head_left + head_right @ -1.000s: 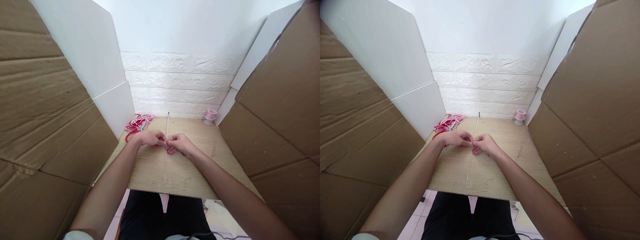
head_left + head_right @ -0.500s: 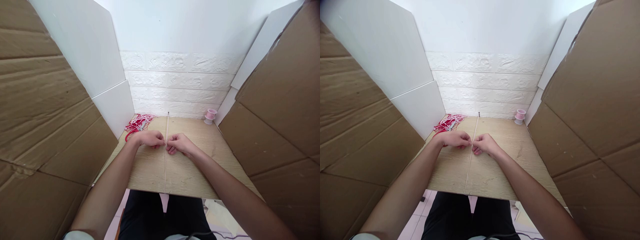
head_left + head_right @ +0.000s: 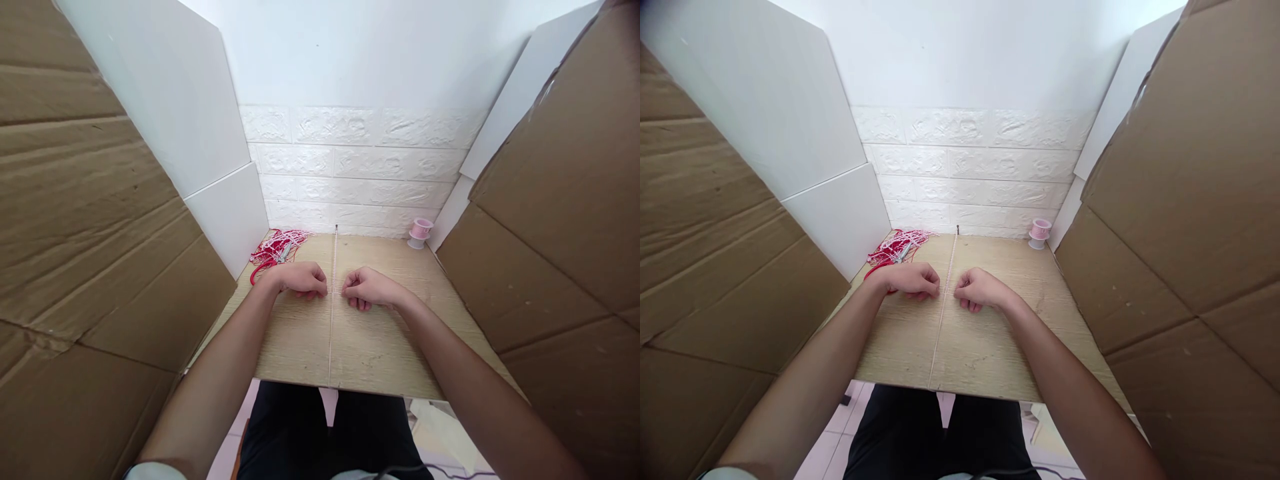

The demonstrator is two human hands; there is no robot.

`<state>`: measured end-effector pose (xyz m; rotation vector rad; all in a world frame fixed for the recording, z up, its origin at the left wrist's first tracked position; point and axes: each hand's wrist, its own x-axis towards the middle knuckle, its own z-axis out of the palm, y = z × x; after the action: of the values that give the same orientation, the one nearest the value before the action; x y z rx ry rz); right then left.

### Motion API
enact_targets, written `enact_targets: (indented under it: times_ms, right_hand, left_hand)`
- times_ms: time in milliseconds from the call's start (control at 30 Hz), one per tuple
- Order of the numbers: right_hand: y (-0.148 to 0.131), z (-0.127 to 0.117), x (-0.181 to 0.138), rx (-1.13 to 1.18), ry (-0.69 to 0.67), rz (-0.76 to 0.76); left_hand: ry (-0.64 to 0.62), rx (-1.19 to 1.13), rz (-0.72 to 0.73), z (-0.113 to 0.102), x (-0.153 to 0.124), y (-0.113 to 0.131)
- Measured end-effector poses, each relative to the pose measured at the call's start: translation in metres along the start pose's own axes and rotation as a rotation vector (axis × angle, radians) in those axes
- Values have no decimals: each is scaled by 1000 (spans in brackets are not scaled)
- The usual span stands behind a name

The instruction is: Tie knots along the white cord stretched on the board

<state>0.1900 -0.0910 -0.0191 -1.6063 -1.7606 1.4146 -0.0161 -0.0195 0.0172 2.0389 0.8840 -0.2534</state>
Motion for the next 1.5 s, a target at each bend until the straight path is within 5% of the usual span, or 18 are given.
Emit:
enact_targets:
  times_ms: [333, 500, 900, 1500]
  right_hand:
    - [2, -7, -1, -338, 127, -170]
    - [3, -4, 0, -361, 174, -177]
    - [9, 12, 12, -445, 226, -296]
    - [2, 15, 11, -737, 329, -176]
  left_hand:
    - [14, 37, -35, -4, -2, -2]
    - [98, 49, -24, -5, -3, 0]
    - [75, 0, 52, 3, 0, 9]
    - [159, 54, 41, 6, 1, 10]
